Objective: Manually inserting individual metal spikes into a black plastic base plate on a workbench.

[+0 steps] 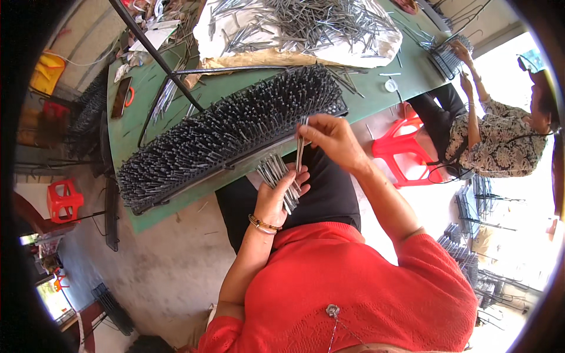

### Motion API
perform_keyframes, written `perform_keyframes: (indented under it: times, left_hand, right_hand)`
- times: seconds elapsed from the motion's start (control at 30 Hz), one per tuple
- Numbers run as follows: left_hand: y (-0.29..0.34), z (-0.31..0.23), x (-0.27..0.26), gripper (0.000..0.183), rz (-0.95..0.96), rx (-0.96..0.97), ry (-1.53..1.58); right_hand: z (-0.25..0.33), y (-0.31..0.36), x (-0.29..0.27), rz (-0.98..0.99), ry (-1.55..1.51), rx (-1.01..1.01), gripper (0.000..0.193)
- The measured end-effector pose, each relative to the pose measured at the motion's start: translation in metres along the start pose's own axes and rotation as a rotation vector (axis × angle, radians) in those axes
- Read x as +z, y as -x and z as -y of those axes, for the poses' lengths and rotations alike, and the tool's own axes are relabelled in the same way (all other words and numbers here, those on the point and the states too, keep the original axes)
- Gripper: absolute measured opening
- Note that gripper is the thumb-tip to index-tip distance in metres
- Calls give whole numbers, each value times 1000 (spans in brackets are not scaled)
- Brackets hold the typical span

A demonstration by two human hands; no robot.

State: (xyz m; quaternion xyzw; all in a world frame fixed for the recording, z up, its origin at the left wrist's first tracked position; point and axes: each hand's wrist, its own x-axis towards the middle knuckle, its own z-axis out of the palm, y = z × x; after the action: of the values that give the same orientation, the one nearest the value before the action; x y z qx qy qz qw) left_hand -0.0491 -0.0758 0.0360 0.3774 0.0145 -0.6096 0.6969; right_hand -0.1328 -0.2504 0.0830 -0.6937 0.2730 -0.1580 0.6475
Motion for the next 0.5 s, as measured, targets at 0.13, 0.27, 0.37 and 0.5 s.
perform_keyframes:
  times: [0.13,0.27,0.37,0.5]
  left_hand:
    - [-2,1,0,24,-35,4,11]
    - [0,1,1,24,-48,-25,-40]
    - [1,4,-1,23,-28,-34,-39]
    - [1,4,-3,23,-24,-36,-45]
  right_hand:
    - [10,-18,-9,-125,-91,-230,20]
    - [15,-34,-11,-222,219,-355,19]
    - [10,-43,-13,-193,382,-432,20]
    - [12,-44,-13,-142,435,-422,20]
